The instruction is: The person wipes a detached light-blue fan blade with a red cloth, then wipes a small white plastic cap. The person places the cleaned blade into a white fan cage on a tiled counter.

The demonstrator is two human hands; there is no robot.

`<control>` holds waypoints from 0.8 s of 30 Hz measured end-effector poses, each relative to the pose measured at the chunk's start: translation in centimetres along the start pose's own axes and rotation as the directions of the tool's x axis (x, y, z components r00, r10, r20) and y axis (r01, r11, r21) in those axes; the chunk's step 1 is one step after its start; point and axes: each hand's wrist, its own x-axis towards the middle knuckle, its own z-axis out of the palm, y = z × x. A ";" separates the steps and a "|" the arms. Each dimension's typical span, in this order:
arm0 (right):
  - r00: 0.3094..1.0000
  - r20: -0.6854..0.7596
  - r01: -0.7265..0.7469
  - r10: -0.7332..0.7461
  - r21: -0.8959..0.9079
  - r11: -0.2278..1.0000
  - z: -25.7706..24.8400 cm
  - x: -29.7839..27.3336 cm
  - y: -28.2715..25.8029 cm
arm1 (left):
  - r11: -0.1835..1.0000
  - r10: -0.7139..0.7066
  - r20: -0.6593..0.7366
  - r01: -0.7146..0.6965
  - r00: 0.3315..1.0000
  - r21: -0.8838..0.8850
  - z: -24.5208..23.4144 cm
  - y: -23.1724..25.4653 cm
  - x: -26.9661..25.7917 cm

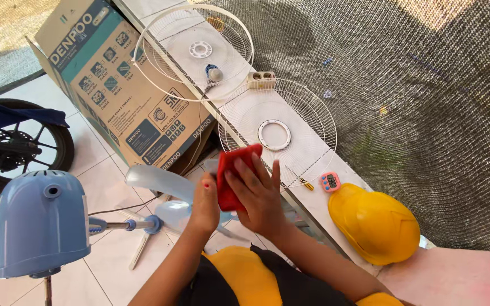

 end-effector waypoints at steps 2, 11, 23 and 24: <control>0.999 0.000 -0.051 0.051 0.105 0.993 -0.9 2.0 0.1 | 0.998 0.049 -0.035 -0.051 0.998 -0.048 1.1 1.3 0.9; 0.928 0.157 -0.371 0.338 0.483 0.793 -1.2 2.8 0.2 | 0.937 -0.330 -0.113 0.339 0.937 0.082 1.0 3.4 3.3; 0.672 0.259 -0.535 0.694 0.817 0.214 2.8 -2.8 7.7 | 0.966 0.126 -0.505 0.010 0.854 0.257 -4.5 6.0 2.7; 0.661 0.293 -0.513 0.691 0.848 0.131 2.6 -3.3 7.6 | 0.995 -0.022 -0.525 0.070 0.851 0.071 -5.1 6.1 3.3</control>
